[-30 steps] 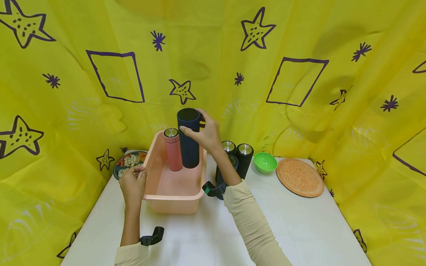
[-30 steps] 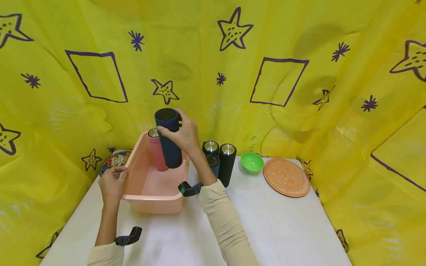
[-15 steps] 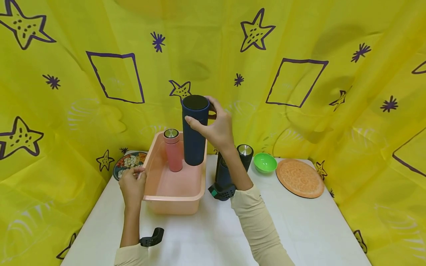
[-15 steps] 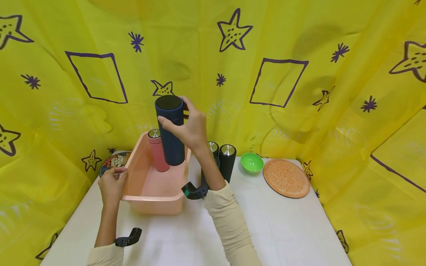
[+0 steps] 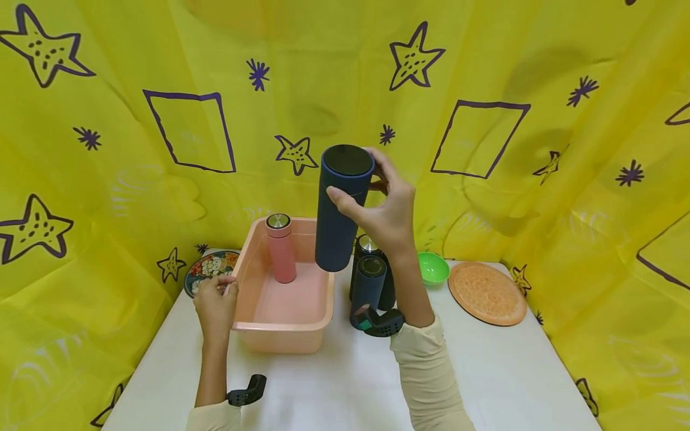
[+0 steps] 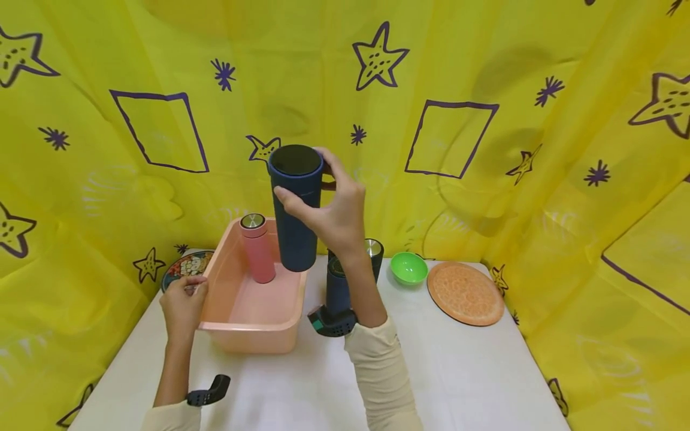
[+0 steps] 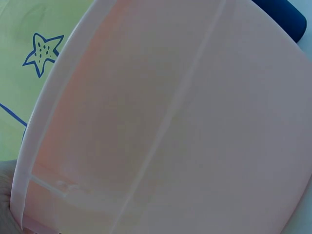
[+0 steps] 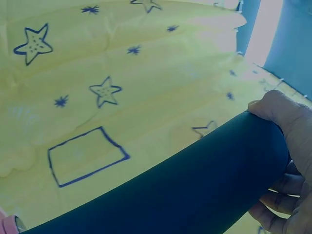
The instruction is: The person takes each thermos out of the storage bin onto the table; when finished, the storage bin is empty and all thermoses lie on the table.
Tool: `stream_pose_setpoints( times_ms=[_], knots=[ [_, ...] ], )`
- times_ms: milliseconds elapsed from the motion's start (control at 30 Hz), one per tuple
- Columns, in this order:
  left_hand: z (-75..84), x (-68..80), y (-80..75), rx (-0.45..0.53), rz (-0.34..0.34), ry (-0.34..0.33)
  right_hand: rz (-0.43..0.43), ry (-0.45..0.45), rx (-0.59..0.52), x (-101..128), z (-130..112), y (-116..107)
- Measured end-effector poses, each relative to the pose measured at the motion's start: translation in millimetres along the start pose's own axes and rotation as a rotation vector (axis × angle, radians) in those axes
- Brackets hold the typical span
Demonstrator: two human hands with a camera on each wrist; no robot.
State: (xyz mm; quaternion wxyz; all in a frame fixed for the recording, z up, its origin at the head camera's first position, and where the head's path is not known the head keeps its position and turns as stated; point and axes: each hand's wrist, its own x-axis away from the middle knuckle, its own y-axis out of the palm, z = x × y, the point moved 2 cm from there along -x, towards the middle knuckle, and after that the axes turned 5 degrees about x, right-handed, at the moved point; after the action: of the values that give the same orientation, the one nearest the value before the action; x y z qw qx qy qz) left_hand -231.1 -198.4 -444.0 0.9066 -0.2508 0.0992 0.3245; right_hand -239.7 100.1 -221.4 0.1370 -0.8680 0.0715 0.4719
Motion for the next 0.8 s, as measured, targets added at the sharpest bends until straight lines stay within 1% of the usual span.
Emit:
stream_pose_setpoints(
  times_ms=[200, 333, 467, 633, 800],
  knots=[
    [-0.4, -1.0, 0.7, 0.004, 0.017, 0.022, 0.044, 0.010, 0.025, 2.9, -2.3, -23.1],
    [0.3, -2.0, 1.4, 0.006, 0.020, 0.023, 0.085, 0.032, 0.019, 4.8, -0.3, -36.6],
    [0.9, -2.0, 1.1, 0.011, 0.023, 0.025, 0.108, 0.058, 0.038, 9.5, 4.7, -48.5],
    [1.6, -2.0, -0.2, 0.014, 0.027, 0.027, 0.116, 0.082, 0.071, 19.4, 13.6, -59.2],
    [1.1, -0.9, -0.3, 0.001, 0.021, 0.027, 0.131, 0.117, 0.127, 31.3, 22.1, -68.7]
  ],
)
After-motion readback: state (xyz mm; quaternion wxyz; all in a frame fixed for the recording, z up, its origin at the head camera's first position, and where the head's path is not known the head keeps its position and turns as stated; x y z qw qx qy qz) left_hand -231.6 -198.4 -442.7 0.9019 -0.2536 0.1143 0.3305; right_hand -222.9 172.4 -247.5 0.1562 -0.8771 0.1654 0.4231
